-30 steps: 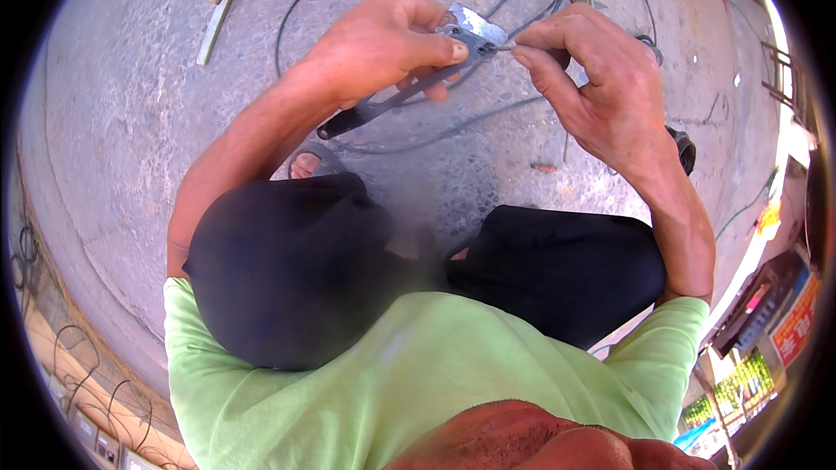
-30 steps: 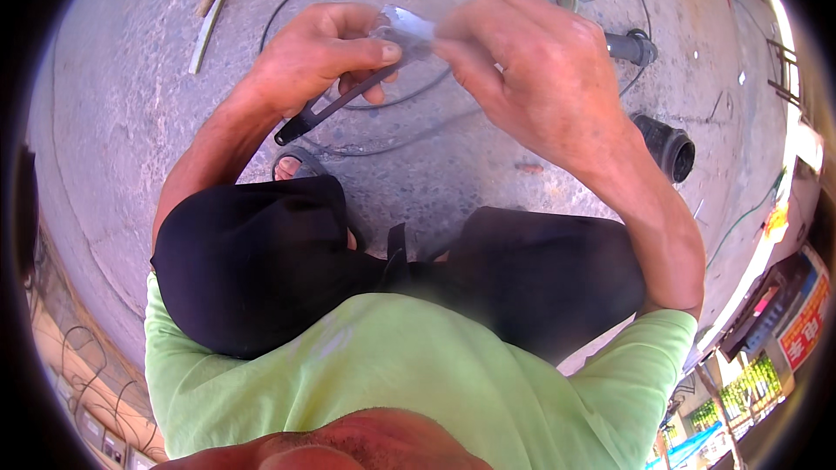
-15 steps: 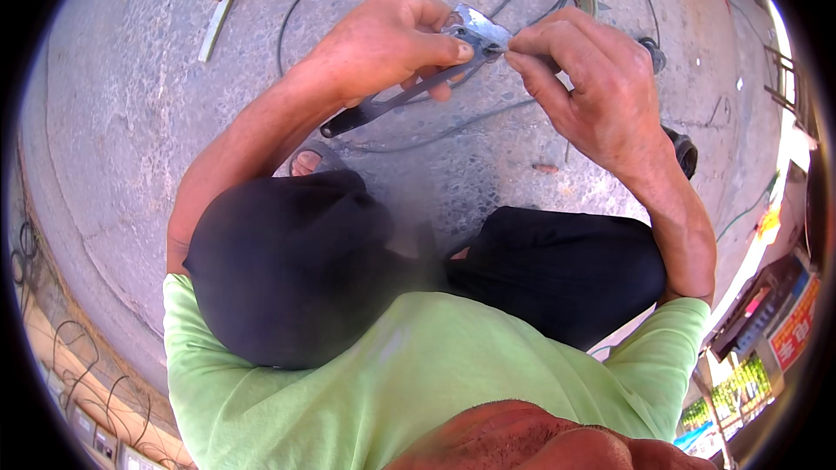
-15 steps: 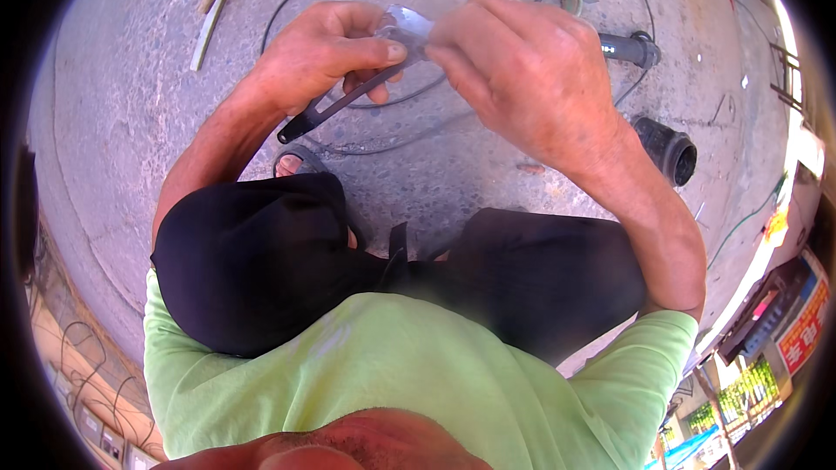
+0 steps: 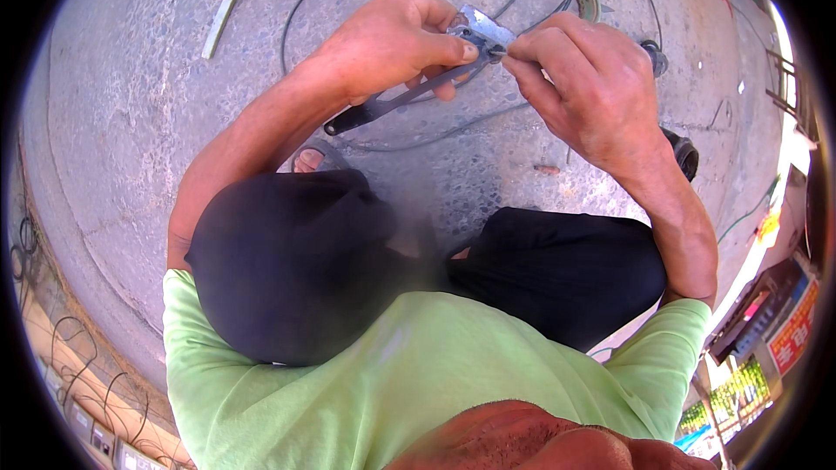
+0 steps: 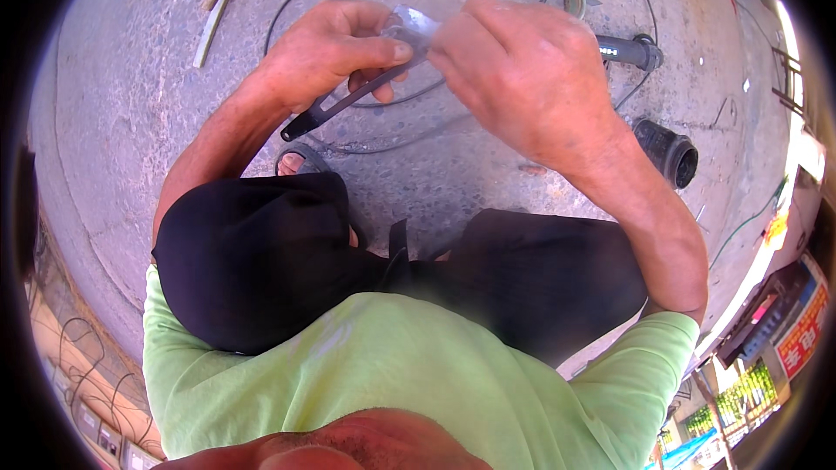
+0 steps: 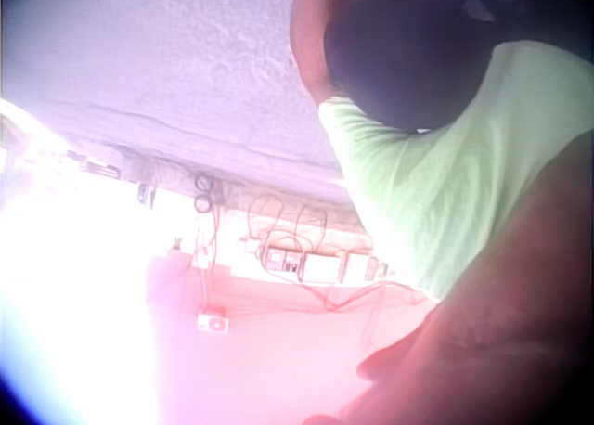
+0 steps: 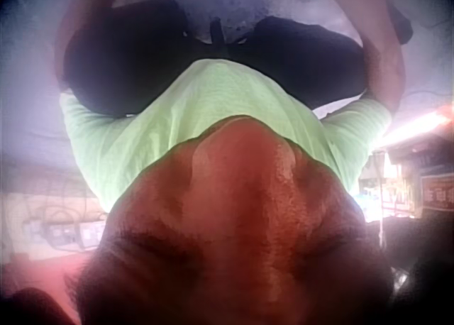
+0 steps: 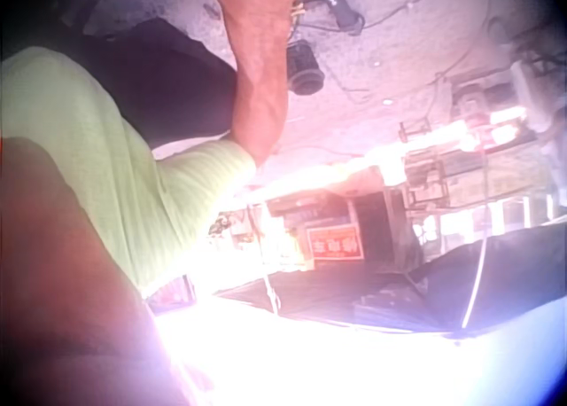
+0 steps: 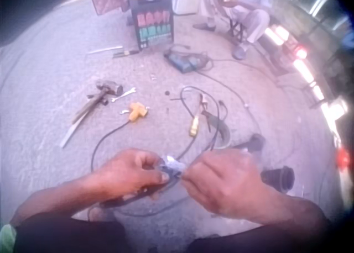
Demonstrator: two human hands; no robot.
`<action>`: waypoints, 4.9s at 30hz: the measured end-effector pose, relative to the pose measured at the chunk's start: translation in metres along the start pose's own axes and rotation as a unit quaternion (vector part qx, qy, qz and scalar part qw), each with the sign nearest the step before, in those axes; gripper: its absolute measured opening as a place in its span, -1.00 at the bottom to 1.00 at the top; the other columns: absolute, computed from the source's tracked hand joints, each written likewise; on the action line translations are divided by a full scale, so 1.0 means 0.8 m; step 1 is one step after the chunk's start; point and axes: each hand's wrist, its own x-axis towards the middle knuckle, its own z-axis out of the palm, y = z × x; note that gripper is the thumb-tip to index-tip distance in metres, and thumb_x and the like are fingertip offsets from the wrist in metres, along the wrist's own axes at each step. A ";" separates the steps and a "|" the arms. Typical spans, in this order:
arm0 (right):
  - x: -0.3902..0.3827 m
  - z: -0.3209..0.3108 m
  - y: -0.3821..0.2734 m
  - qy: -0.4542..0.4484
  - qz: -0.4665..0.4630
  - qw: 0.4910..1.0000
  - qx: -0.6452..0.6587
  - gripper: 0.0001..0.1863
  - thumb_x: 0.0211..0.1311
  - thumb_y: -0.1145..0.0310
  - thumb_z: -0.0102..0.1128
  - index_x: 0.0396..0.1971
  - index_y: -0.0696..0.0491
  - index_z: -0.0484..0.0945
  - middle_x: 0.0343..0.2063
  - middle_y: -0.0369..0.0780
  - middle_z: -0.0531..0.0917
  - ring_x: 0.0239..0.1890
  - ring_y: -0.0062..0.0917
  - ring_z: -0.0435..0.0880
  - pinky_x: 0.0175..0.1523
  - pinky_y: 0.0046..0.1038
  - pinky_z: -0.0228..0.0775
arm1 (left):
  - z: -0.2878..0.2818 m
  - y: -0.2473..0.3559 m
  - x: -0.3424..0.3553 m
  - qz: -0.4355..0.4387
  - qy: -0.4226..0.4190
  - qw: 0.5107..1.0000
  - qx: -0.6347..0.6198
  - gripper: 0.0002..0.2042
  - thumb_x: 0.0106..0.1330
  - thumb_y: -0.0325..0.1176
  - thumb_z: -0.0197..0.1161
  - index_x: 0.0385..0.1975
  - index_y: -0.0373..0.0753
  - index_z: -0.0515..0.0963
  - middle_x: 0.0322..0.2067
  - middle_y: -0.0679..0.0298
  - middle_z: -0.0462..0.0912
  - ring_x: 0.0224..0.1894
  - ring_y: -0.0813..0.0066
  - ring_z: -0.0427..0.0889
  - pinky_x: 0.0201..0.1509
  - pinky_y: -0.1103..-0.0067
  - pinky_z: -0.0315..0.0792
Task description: The person cleans a metal component using a cloth and applies a substance from a container with a small applicator.
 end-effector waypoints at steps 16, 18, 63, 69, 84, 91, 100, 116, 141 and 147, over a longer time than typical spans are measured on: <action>-0.005 -0.013 0.010 0.011 0.279 0.931 0.236 -0.85 0.42 0.37 0.18 -0.17 0.13 0.62 -0.37 -0.25 0.73 -0.33 -0.68 0.67 -0.28 -0.60 0.52 | -0.004 -0.001 0.000 0.006 -0.029 1.000 0.006 -0.73 0.30 -0.23 0.29 -0.23 -0.34 0.62 -0.42 0.24 0.69 -0.46 0.52 0.71 -0.36 0.62 0.47; -0.014 0.001 0.024 -0.019 0.312 0.908 0.280 -0.81 0.39 0.38 0.14 -0.14 0.15 0.62 -0.37 -0.24 0.73 -0.35 -0.66 0.66 -0.19 -0.57 0.54 | -0.004 -0.001 0.000 0.012 -0.045 0.999 -0.009 -0.74 0.30 -0.24 0.30 -0.22 -0.34 0.62 -0.42 0.25 0.69 -0.46 0.53 0.70 -0.36 0.62 0.47; -0.030 0.047 0.057 -0.048 0.497 0.758 0.420 -0.68 0.32 0.13 0.23 -0.27 0.12 0.69 -0.49 -0.36 0.65 -0.43 -0.76 0.48 -0.31 -0.60 0.25 | 0.033 -0.235 0.063 -0.103 0.012 0.990 0.091 -0.57 0.21 -0.36 0.32 0.07 -0.40 0.52 -0.23 0.08 0.73 -0.28 0.39 0.73 -0.11 0.49 0.53; -0.034 0.057 0.065 -0.039 0.504 0.738 0.447 -0.71 0.33 0.15 0.24 -0.28 0.10 0.68 -0.50 -0.37 0.65 -0.50 -0.81 0.43 -0.40 -0.65 0.18 | 0.062 -0.232 0.058 -0.030 -0.039 0.976 0.212 -0.46 0.12 -0.34 0.34 0.15 -0.34 0.47 0.00 -0.06 0.64 0.06 0.06 0.63 0.15 0.33 0.48; -0.030 0.078 0.075 -0.033 0.509 0.719 0.472 -0.71 0.32 0.16 0.26 -0.26 0.11 0.68 -0.47 -0.36 0.65 -0.45 -0.77 0.49 -0.35 -0.63 0.22 | 0.045 -0.242 0.047 -0.008 0.086 0.972 0.220 -0.52 0.20 -0.32 0.29 0.15 -0.30 0.50 -0.06 0.00 0.68 0.01 0.09 0.67 0.11 0.33 0.52; -0.024 0.081 0.076 -0.035 0.536 0.683 0.495 -0.73 0.36 0.17 0.25 -0.22 0.08 0.65 -0.42 -0.38 0.65 -0.40 -0.77 0.54 -0.33 -0.65 0.24 | -0.016 -0.253 0.061 0.000 0.160 0.969 0.189 -0.65 0.25 -0.33 0.28 0.02 -0.30 0.60 -0.15 0.04 0.73 -0.07 0.21 0.72 0.06 0.43 0.54; -0.022 0.090 0.073 -0.050 0.524 0.675 0.517 -0.71 0.34 0.12 0.26 -0.22 0.05 0.65 -0.37 -0.37 0.68 -0.34 -0.74 0.59 -0.30 -0.63 0.28 | -0.096 -0.263 0.049 -0.034 0.298 0.942 0.150 -0.69 0.26 -0.29 0.29 -0.08 -0.32 0.67 -0.19 0.05 0.76 -0.12 0.27 0.75 0.00 0.46 0.56; 0.008 0.037 0.121 0.008 0.433 0.797 0.421 -0.73 0.44 0.11 0.19 -0.28 0.02 0.66 -0.48 -0.40 0.64 -0.42 -0.79 0.53 -0.28 -0.68 0.30 | -0.196 -0.254 0.090 0.026 0.318 0.895 0.311 -0.70 0.30 -0.28 0.24 -0.05 -0.30 0.65 -0.11 0.01 0.70 -0.04 0.18 0.70 0.12 0.40 0.49; 0.157 -0.014 0.097 0.038 0.645 0.610 0.459 -0.77 0.36 0.19 0.24 -0.25 0.05 0.63 -0.44 -0.34 0.65 -0.42 -0.72 0.53 -0.31 -0.63 0.26 | -0.210 -0.304 0.100 0.165 0.334 0.835 0.406 -0.61 0.24 -0.21 0.33 0.06 -0.11 0.53 0.16 0.21 0.49 0.25 0.16 0.40 0.25 0.24 0.23; 0.153 0.015 0.115 -0.043 0.617 0.610 0.495 -0.76 0.32 0.18 0.27 -0.27 0.06 0.65 -0.41 -0.37 0.66 -0.40 -0.73 0.55 -0.30 -0.62 0.29 | -0.233 -0.308 0.100 0.148 0.263 0.883 0.359 -0.67 0.28 -0.25 0.31 0.01 -0.15 0.56 0.11 0.18 0.53 0.19 0.12 0.45 0.18 0.30 0.32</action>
